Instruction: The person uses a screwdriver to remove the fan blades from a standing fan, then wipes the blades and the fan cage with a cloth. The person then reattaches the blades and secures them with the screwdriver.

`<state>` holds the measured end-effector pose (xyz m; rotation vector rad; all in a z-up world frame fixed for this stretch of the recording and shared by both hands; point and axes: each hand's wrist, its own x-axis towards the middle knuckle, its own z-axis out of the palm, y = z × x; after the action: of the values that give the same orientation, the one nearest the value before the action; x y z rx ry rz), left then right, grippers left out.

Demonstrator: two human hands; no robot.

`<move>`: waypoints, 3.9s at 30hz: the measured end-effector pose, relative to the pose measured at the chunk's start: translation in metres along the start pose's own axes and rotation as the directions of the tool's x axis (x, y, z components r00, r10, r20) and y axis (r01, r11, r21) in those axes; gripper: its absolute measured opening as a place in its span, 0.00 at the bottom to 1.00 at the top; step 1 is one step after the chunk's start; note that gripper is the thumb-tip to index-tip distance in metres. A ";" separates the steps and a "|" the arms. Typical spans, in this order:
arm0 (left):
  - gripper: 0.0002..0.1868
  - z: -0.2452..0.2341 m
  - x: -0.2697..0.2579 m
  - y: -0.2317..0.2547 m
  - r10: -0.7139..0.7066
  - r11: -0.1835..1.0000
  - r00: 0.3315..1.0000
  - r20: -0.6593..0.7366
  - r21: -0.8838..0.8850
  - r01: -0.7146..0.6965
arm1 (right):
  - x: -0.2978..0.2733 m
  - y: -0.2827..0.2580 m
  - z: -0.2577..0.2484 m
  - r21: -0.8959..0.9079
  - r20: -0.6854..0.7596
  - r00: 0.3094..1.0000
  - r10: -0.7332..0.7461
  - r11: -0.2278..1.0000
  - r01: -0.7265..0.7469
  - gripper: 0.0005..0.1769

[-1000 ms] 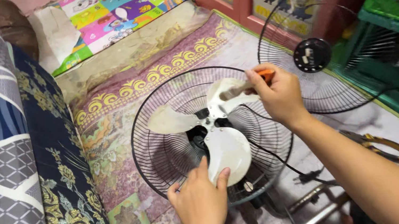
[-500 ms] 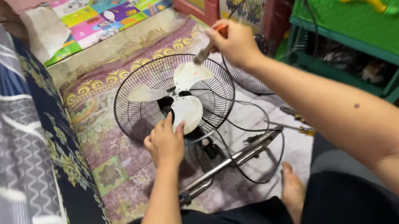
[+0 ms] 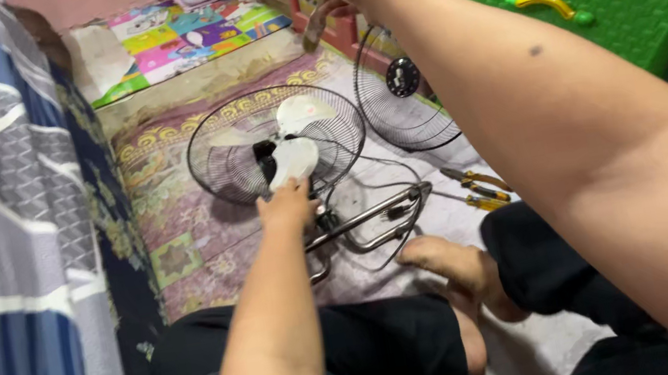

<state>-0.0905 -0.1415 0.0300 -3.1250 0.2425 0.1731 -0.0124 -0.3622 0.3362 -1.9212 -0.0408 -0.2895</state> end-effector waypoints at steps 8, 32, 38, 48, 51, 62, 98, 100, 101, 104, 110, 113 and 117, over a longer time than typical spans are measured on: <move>0.48 -0.017 -0.002 0.019 -0.081 0.994 0.945 0.315 -0.049 0.101 | -0.022 0.114 0.105 0.241 0.262 0.939 0.220 0.928 -0.285 0.17; 0.42 -0.075 -0.005 0.013 -0.274 0.898 0.898 -0.344 -0.426 0.111 | 0.007 0.228 0.074 0.309 0.204 0.941 -0.268 0.930 0.198 0.17; 0.50 -0.069 0.014 0.021 -0.220 0.894 0.936 -0.274 -0.440 0.081 | 0.015 0.236 0.102 0.549 0.349 0.924 -0.158 0.834 -0.064 0.17; 0.38 -0.081 0.022 0.019 -0.238 0.392 0.971 -0.028 -0.918 0.069 | 0.051 0.228 0.026 0.724 0.051 0.999 0.008 0.688 -0.043 0.18; 0.31 -0.085 0.021 0.020 -0.193 0.221 0.978 -0.079 -0.975 -0.036 | 0.043 0.232 0.017 0.677 0.037 0.999 0.039 0.734 -0.053 0.19; 0.38 -0.081 0.026 0.046 -0.104 0.772 0.970 -0.220 -0.633 -0.061 | 0.036 0.228 0.021 0.653 0.074 0.997 -0.001 0.756 -0.048 0.19; 0.44 -0.038 0.062 -0.055 -0.261 0.957 0.877 -0.404 -0.228 0.180 | -0.019 0.182 0.081 -0.006 0.075 0.931 -0.356 0.934 0.358 0.13; 0.44 -0.039 0.063 -0.058 -0.261 0.955 0.886 -0.384 -0.238 0.178 | -0.019 0.177 0.085 0.223 0.306 0.933 -0.187 0.967 0.121 0.13; 0.44 -0.040 0.063 -0.059 -0.260 0.954 0.890 -0.374 -0.242 0.177 | -0.019 0.176 0.087 0.310 0.426 0.897 -0.118 0.950 -0.022 0.13; 0.43 -0.040 0.062 -0.061 -0.263 0.950 0.900 -0.348 -0.257 0.179 | -0.021 0.176 0.088 -0.178 0.073 0.948 -0.311 0.931 0.319 0.13; 0.46 -0.043 0.064 -0.065 -0.260 0.944 0.915 -0.309 -0.280 0.174 | -0.014 0.182 0.079 0.375 0.450 0.879 -0.157 0.927 -0.027 0.14; 0.46 -0.045 0.065 -0.068 -0.257 0.935 0.924 -0.283 -0.314 0.164 | -0.014 0.180 0.079 -0.215 0.112 0.960 -0.257 0.937 0.276 0.13; 0.51 -0.045 0.064 -0.069 -0.244 0.932 0.935 -0.259 -0.330 0.152 | -0.019 0.172 0.074 0.050 0.111 0.908 -0.405 0.914 0.402 0.14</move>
<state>-0.0123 -0.0832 0.0674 -3.4448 -0.1217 -0.2925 0.0117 -0.3542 0.1501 -1.8903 -0.5259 -0.4474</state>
